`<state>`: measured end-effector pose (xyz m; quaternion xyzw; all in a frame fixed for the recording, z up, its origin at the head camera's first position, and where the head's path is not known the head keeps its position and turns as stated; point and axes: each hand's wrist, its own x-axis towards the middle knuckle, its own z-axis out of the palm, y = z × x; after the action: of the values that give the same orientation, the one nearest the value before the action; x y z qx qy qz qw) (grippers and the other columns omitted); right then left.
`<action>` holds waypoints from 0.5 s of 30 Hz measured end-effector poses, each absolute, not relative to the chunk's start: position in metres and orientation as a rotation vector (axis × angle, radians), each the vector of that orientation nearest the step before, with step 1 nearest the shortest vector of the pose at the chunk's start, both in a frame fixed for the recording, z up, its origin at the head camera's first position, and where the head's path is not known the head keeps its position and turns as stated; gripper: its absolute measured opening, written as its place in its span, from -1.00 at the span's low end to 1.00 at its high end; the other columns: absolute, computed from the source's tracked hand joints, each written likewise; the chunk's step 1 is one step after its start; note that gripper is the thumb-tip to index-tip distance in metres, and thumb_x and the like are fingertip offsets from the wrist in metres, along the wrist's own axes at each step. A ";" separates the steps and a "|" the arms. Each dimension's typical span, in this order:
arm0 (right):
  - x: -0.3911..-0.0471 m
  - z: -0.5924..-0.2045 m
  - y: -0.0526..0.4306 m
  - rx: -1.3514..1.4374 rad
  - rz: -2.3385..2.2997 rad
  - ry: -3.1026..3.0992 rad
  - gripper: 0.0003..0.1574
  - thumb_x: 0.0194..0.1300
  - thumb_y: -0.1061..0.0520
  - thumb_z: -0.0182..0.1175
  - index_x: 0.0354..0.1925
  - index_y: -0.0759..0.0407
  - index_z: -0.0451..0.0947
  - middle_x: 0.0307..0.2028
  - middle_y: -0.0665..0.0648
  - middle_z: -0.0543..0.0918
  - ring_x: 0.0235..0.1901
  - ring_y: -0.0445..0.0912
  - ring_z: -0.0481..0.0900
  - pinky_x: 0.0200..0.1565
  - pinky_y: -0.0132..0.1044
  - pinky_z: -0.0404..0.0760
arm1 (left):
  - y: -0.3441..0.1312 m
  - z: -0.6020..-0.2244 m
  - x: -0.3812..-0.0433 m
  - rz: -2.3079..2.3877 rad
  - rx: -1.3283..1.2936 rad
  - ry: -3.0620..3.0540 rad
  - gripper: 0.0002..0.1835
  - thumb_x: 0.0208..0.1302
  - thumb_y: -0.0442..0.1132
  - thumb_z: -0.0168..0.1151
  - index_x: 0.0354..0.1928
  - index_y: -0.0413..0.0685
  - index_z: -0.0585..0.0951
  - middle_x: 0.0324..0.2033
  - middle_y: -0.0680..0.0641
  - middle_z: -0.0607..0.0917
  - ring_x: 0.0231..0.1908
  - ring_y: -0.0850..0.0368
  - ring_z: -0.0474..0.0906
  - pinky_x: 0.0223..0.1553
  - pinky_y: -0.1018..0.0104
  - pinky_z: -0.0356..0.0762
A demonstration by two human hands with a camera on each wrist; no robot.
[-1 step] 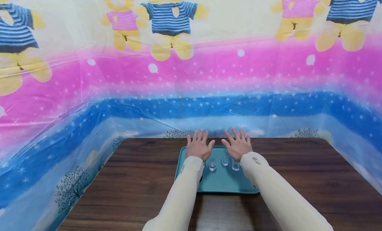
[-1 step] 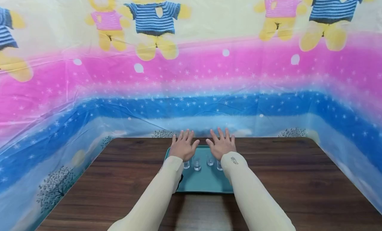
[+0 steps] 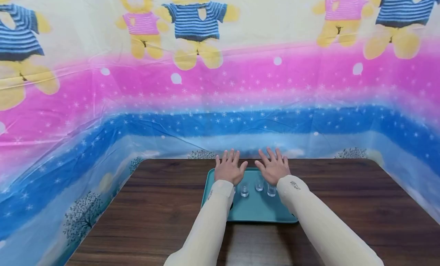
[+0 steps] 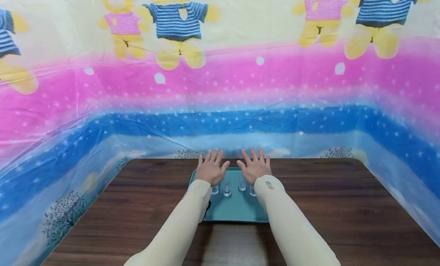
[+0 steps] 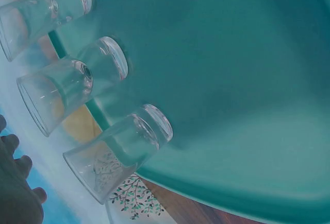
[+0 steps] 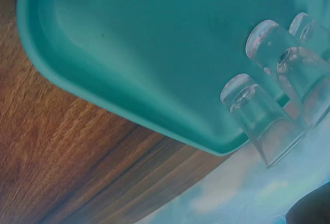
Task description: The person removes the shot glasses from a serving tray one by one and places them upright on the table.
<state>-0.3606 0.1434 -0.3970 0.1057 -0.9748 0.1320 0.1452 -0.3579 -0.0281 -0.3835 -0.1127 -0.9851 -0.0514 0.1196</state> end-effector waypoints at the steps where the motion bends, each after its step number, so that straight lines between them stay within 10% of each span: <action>1: -0.360 -0.397 0.144 0.307 0.379 -2.805 -0.30 0.28 -0.27 -0.38 0.30 -0.03 -0.04 0.27 0.21 -0.05 0.23 0.19 -0.26 0.11 0.13 -0.26 | -0.028 -0.384 -0.359 -0.153 -0.332 -2.875 -0.37 0.25 0.22 -0.48 0.30 0.15 -0.05 0.28 0.03 -0.06 0.26 0.05 -0.25 0.17 0.06 -0.34; 15: -0.354 -0.395 0.178 0.408 0.568 -2.811 -0.36 0.32 -0.18 -0.35 0.27 0.05 0.03 0.24 0.25 0.03 0.22 0.18 -0.13 0.11 0.11 -0.14 | -0.070 -0.380 -0.374 -0.420 -0.280 -2.944 -0.37 0.26 0.21 -0.52 0.29 0.07 0.06 0.24 -0.05 0.11 0.23 0.00 -0.08 0.15 0.00 -0.20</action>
<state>-0.3535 0.1782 -0.3953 0.1398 -0.9632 0.1945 0.1222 -0.3738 -0.0697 -0.3803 -0.0936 -0.9827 -0.1401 0.0772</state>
